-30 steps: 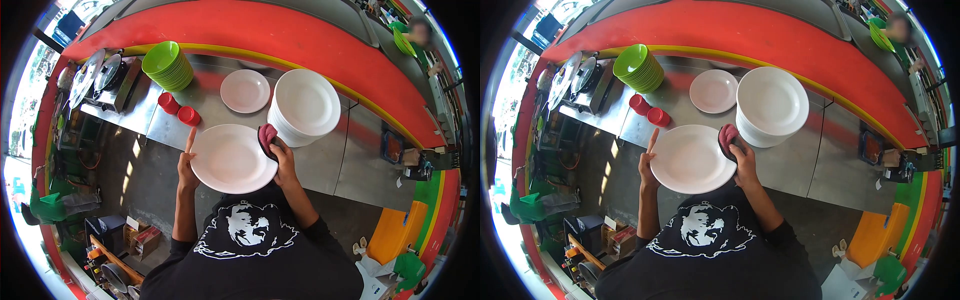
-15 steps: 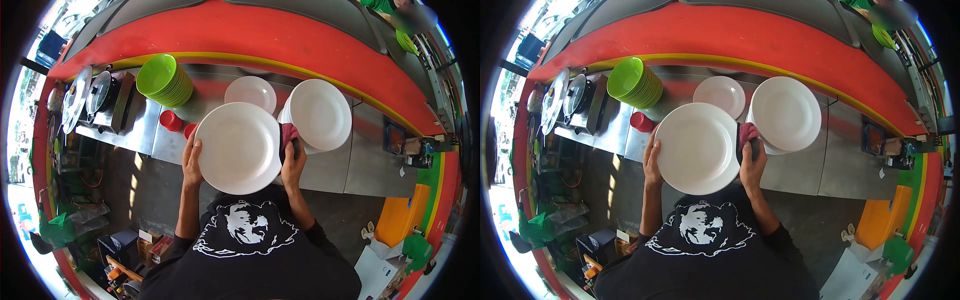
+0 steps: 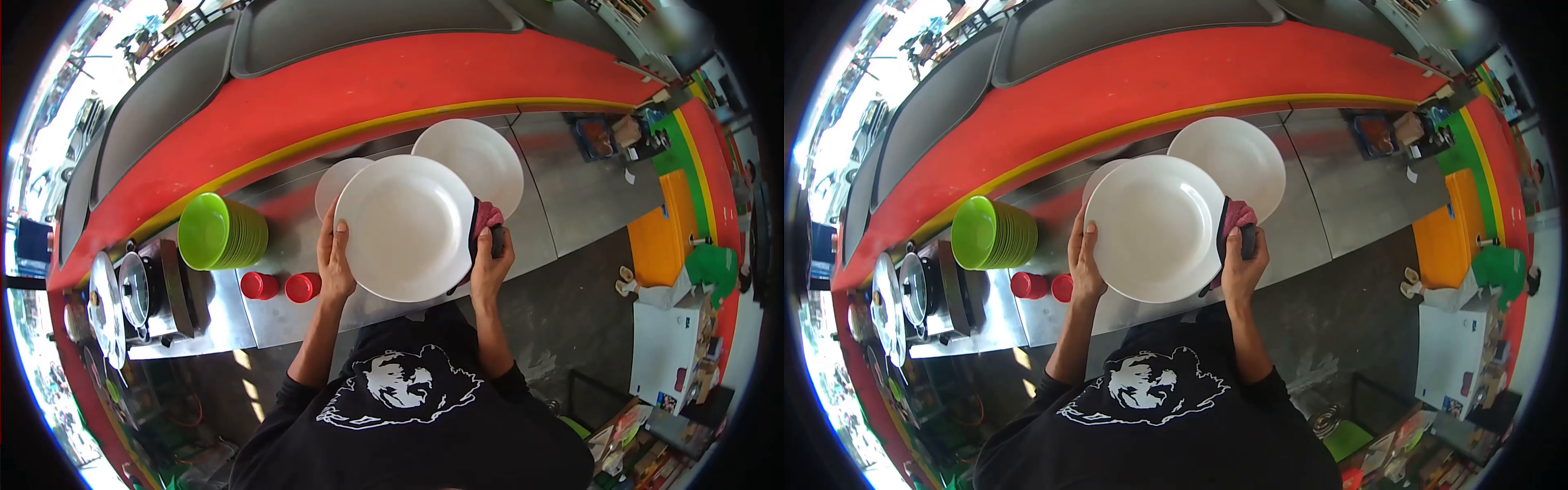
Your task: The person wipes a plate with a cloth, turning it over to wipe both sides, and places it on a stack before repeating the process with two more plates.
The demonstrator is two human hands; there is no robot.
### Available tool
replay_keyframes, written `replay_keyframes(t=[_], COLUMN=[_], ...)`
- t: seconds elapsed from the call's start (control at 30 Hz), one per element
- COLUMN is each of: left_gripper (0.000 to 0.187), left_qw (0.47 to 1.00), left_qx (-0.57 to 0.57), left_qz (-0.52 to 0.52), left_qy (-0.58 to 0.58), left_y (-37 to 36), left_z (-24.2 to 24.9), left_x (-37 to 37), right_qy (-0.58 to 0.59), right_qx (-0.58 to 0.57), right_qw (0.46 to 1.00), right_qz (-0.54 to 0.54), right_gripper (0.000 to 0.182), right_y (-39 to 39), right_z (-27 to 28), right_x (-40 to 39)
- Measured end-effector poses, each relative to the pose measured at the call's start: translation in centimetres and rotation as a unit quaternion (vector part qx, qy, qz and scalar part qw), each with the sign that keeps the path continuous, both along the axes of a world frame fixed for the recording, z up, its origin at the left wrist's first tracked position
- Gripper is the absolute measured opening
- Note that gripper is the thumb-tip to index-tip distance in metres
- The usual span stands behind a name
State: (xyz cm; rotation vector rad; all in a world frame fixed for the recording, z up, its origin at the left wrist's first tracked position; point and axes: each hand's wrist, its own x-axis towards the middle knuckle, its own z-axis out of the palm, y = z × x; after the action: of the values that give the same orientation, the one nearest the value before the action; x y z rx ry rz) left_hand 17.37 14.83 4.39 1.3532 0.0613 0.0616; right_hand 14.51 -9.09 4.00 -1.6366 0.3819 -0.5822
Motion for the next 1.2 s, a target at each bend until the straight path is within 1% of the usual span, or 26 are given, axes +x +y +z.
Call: replay_keyframes(t=[0.1, 0.2, 0.3, 0.4, 0.43, 0.57, 0.7, 0.83, 0.93, 1.03, 1.07, 1.13, 1.2], left_gripper=[0.053, 0.053, 0.054, 0.054, 0.053, 0.052, 0.049, 0.049, 0.050, 0.051, 0.052, 0.053, 0.054], left_qw=[0.999, 0.994, 0.993, 0.992, 0.992, 0.991, 0.990, 0.986, 0.984, 0.980, 0.979, 0.979, 0.979], left_qx=[0.023, 0.079, 0.074, 0.091, 0.096, 0.105, 0.113, 0.134, 0.142, 0.147, 0.152, 0.152, 0.145], left_qz=[-0.034, -0.031, -0.048, -0.038, -0.035, -0.031, -0.027, 0.012, 0.044, 0.078, 0.089, 0.109, 0.127], left_qy=[-0.035, -0.072, -0.081, -0.082, -0.079, -0.079, -0.084, -0.095, -0.103, -0.107, -0.101, -0.084, -0.066], left_y=[-1.9, -4.2, -6.2, -7.5, -7.9, -9.3, -11.1, -12.5, -13.7, -14.9, -15.1, -15.7, -16.3], left_z=[-0.3, -0.6, -2.1, -3.2, -3.6, -4.8, -4.8, -5.3, -4.8, -5.1, -5.9, -5.9, -5.5], left_x=[2.2, 3.5, 4.7, 5.5, 5.9, 7.0, 7.5, 7.6, 7.2, 7.2, 7.3, 7.1, 6.8], right_qy=[-0.009, -0.006, 0.009, 0.012, 0.005, 0.011, 0.017, 0.014, 0.001, 0.010, 0.006, -0.003, 0.009], right_qx=[0.016, 0.014, 0.002, 0.012, -0.006, -0.012, -0.022, -0.026, 0.034, 0.151, 0.190, 0.267, 0.345], right_qw=[0.998, 0.995, 0.991, 0.992, 0.992, 0.994, 0.994, 0.995, 0.996, 0.987, 0.980, 0.962, 0.938], right_qz=[-0.057, -0.102, -0.132, -0.125, -0.126, -0.112, -0.108, -0.098, -0.083, -0.056, -0.056, -0.057, -0.003], right_gripper=[0.027, 0.028, 0.028, 0.029, 0.030, 0.030, 0.030, 0.030, 0.031, 0.026, 0.026, 0.025, 0.030], right_y=[-1.3, -2.6, -4.1, -5.4, -6.0, -8.1, -9.4, -10.3, -11.0, -12.1, -12.4, -12.5, -14.1], right_z=[-0.7, -1.6, -2.3, -2.5, -2.8, -3.3, -3.6, -3.6, -4.8, -5.8, -6.0, -5.5, -7.2], right_x=[0.4, 0.8, 1.4, 2.4, 2.9, 4.8, 6.4, 7.5, 8.2, 8.6, 8.7, 8.9, 7.9])
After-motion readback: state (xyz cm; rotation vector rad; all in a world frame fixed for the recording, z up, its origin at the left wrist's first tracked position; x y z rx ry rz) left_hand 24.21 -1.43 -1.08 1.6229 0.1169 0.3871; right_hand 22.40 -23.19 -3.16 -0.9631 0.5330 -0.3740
